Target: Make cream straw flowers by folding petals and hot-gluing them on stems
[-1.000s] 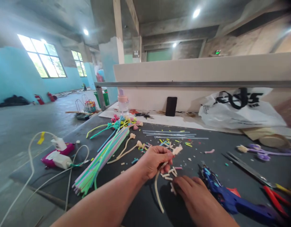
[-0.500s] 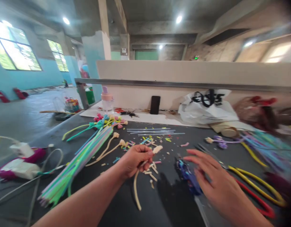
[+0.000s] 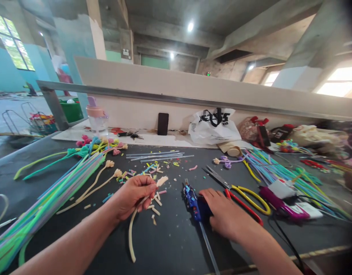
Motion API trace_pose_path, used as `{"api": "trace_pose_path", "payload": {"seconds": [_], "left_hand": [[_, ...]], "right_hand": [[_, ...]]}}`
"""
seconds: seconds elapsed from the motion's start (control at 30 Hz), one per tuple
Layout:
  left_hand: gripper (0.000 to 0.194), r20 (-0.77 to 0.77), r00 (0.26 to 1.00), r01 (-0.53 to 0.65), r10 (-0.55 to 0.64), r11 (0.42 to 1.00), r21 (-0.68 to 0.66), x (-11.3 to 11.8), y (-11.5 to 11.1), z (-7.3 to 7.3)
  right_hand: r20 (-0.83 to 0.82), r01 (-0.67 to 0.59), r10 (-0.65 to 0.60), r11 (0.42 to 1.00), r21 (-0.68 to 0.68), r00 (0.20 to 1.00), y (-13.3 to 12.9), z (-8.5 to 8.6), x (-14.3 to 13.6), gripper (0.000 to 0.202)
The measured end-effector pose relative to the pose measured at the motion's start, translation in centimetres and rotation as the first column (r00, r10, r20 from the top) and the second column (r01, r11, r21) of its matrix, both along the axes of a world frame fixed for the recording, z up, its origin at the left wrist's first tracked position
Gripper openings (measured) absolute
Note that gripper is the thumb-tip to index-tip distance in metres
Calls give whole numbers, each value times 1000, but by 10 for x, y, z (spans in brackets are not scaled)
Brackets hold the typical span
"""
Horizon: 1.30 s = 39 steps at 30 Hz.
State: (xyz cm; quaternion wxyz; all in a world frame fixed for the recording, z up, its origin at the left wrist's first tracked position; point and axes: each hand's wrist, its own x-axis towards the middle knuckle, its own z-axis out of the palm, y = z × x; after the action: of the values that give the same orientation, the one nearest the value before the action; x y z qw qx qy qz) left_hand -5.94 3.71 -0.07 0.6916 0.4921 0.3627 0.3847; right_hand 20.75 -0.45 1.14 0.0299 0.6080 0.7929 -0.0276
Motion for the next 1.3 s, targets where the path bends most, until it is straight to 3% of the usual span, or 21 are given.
{"api": "trace_pose_path", "payload": {"seconds": [0.13, 0.23, 0.33, 0.43, 0.6, 0.8, 1.03, 1.3], "left_hand": [[24, -18, 1000, -9, 9, 1000, -5, 1, -2, 2], [25, -52, 998, -36, 37, 999, 23, 4, -3, 1], [25, -105, 989, -94, 102, 993, 77, 7, -3, -1], [23, -171, 972, -136, 159, 981, 141, 11, -2, -4], [20, -219, 946, -189, 239, 955, 227, 11, -4, -7], [19, -232, 950, -150, 211, 955, 255, 9, -8, -4], [18, -246, 945, -144, 214, 951, 275, 11, -10, -2], [18, -258, 943, -134, 211, 949, 287, 10, -11, -2]], "right_hand": [[-6, 28, -28, 999, 32, 1000, 5, 2, -3, 43], [-115, 41, -21, 985, 166, 993, 6, 7, -2, 31], [-308, -45, 181, 915, 400, 934, 5, 13, -3, 21], [-404, -125, 368, 849, 514, 837, 0, 16, -8, 20], [-419, -198, 451, 830, 522, 788, -7, 7, -21, 22], [-434, -195, 458, 828, 525, 776, -7, -8, -29, 12], [-389, -272, 485, 830, 487, 783, -5, -6, -29, 9], [-376, -246, 458, 836, 490, 806, -6, -9, -29, 5]]}}
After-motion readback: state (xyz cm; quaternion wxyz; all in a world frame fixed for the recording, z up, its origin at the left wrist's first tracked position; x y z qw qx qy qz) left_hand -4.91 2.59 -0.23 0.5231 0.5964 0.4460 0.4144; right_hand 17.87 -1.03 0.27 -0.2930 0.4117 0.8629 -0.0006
